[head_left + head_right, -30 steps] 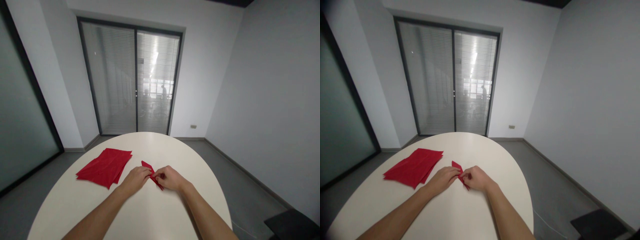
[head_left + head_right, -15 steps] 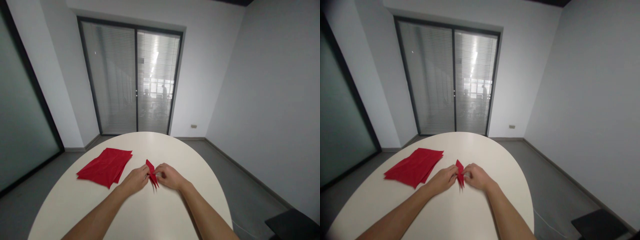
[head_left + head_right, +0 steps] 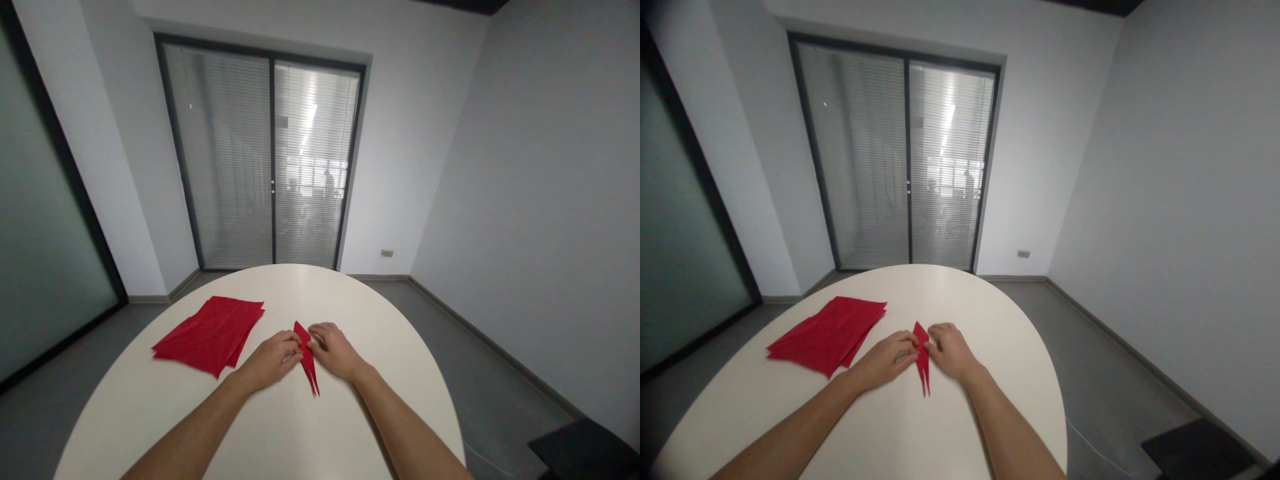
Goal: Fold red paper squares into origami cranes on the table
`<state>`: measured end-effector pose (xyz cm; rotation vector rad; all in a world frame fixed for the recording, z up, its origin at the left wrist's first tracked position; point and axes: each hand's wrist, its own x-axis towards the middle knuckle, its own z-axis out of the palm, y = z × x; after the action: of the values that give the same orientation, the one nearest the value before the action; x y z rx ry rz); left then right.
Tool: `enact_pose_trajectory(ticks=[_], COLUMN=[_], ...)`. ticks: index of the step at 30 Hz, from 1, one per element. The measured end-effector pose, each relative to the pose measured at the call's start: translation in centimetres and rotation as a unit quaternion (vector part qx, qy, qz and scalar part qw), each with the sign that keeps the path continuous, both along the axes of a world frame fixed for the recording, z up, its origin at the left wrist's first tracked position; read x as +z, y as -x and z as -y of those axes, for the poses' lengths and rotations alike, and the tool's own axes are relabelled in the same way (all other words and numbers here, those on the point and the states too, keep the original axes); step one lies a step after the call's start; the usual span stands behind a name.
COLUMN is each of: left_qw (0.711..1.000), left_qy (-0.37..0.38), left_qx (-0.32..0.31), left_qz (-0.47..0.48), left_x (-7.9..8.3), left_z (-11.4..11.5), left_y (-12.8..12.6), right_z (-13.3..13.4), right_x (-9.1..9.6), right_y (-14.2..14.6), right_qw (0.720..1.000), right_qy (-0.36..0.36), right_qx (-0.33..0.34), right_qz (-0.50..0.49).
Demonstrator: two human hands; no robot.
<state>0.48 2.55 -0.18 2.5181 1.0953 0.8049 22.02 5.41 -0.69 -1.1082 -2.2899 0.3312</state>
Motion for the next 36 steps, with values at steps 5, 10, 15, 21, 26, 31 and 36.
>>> enact_pose_trajectory(ticks=[5,10,15,21,26,31,36], left_qw=[0.996,0.988,0.973,0.981,0.992,0.999,1.0], left_qy=[0.02,0.035,0.101,0.082,0.03,0.021,0.001], left_qx=[0.066,0.13,0.158,0.151,0.109,0.029,-0.02], left_qz=[0.049,0.081,0.134,0.094,0.055,0.023,-0.006], left_x=[-0.9,-1.7,-2.1,-2.1,-1.4,-0.7,0.2], left_z=[-0.5,-0.9,-1.2,-1.3,-0.7,-0.3,0.1], left_y=[-0.2,-0.6,-1.0,-1.1,-0.9,-0.3,0.4], right_z=[-0.7,-0.8,-0.7,-0.7,-0.5,-0.1,0.2], right_x=[-1.1,-1.2,-1.0,-0.6,0.0,0.3,0.5], right_y=[0.0,0.0,0.2,0.1,-0.4,-1.1,-1.4], right_qw=[0.998,0.992,0.988,0.99,0.992,0.988,0.987], right_qy=[0.03,0.086,0.101,0.101,0.097,0.125,0.118], right_qx=[-0.024,-0.052,-0.012,0.023,0.047,0.073,0.092], right_qz=[-0.04,-0.079,-0.113,-0.093,-0.066,-0.058,-0.064])
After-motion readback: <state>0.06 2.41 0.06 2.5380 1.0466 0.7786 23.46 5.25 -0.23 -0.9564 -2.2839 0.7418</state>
